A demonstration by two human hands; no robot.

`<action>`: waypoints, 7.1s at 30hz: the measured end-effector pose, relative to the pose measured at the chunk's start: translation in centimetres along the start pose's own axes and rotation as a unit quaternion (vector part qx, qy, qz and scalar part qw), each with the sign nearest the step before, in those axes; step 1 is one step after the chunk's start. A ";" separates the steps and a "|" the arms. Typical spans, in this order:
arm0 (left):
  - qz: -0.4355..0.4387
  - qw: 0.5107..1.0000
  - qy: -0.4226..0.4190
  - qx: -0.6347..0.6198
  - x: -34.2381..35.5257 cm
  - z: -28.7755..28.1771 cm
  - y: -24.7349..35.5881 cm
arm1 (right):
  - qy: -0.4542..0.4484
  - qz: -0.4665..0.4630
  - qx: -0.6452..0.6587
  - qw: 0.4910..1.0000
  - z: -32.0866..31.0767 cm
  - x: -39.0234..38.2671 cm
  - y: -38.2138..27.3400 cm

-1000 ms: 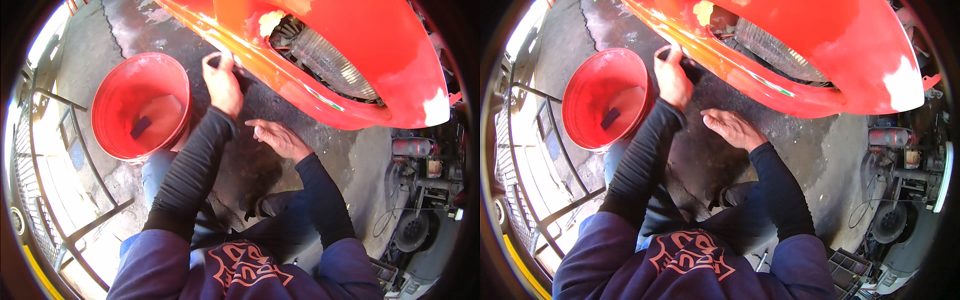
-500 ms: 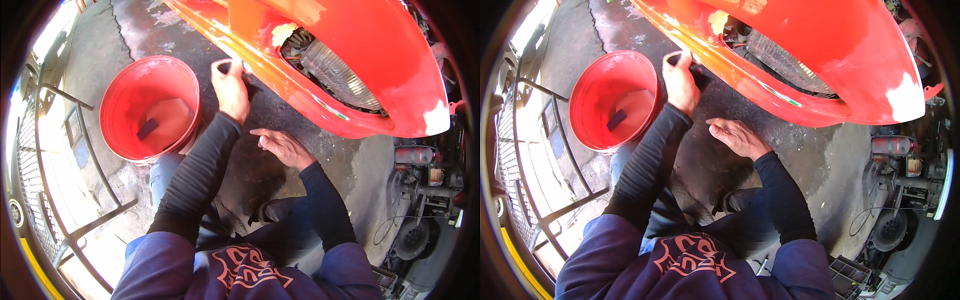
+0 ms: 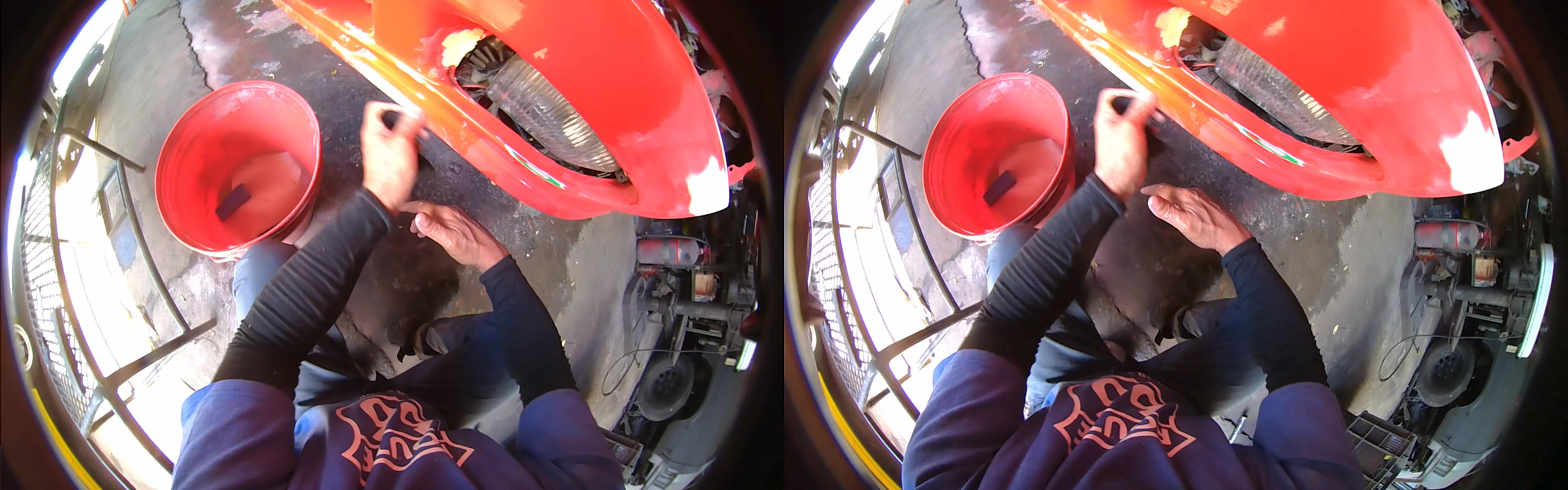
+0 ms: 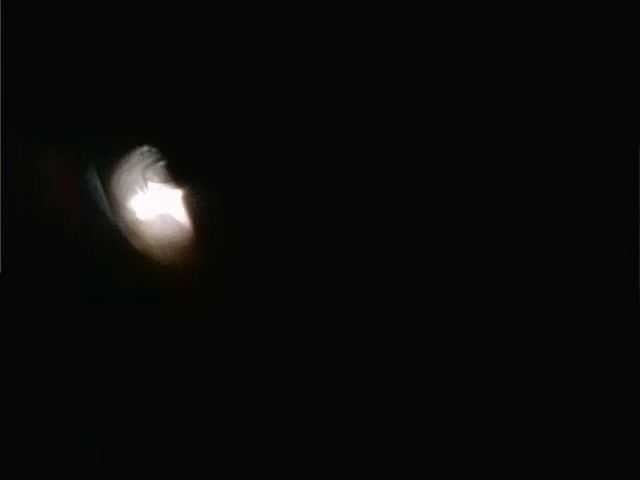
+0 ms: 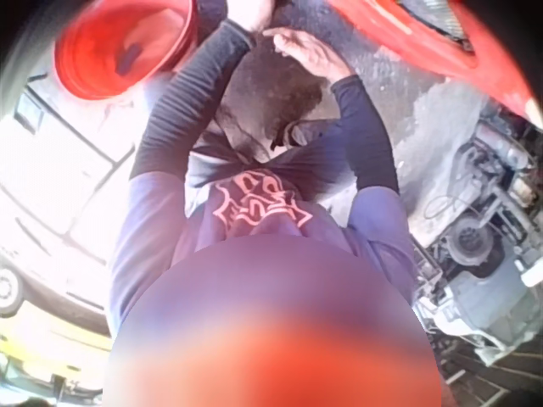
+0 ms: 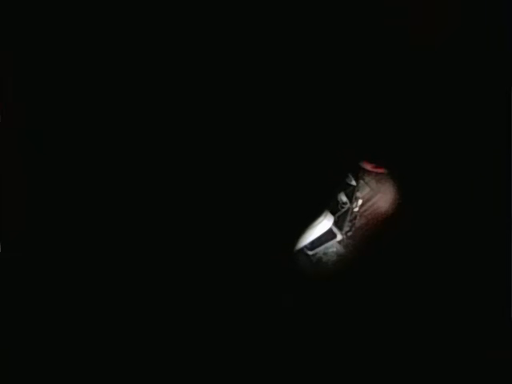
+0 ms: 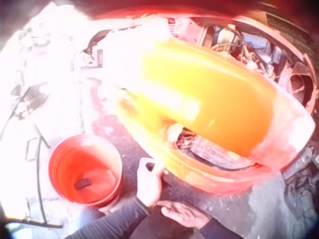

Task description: The person sands the surface of a red car bumper with a sanding block, repeatedly dipping the block into a red bucket of water. The person works on the lower edge and around the headlight opening of the bumper.

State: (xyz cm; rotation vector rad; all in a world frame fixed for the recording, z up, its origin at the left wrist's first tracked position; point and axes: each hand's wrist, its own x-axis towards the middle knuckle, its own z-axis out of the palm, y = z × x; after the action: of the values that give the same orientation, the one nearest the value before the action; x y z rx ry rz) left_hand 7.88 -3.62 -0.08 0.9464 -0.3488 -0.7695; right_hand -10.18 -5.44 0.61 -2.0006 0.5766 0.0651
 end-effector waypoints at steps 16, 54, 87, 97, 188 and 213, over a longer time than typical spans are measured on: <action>-0.032 0.989 0.059 -0.135 0.5 1.1 0.8 | -0.009 0.023 -0.029 0.999 -0.3 1.1 0.5; 0.078 0.974 0.079 -0.197 4.2 -0.9 1.3 | 0.019 0.020 -0.014 1.000 -0.2 0.3 -0.2; 0.041 0.980 0.112 -0.161 2.8 0.1 2.0 | 0.002 0.060 -0.012 0.998 -0.5 0.5 0.5; -0.094 0.963 -0.047 -0.249 -1.3 -4.4 -1.5 | 0.277 -0.134 -0.462 0.832 -2.2 -6.1 -10.5; 0.004 0.986 0.006 -0.166 -4.9 1.0 -2.0 | 0.200 -0.087 -0.670 0.710 -7.0 -0.4 -9.6; -0.203 0.948 0.175 -0.174 0.0 0.8 -0.3 | 0.198 -0.089 -0.642 0.736 -7.1 -0.3 -9.6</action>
State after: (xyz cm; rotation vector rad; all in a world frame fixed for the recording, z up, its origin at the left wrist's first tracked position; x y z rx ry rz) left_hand 7.22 -4.20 0.10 0.8051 0.2975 -0.9778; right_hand -7.72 -7.73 12.09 -3.4893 0.6711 -0.1303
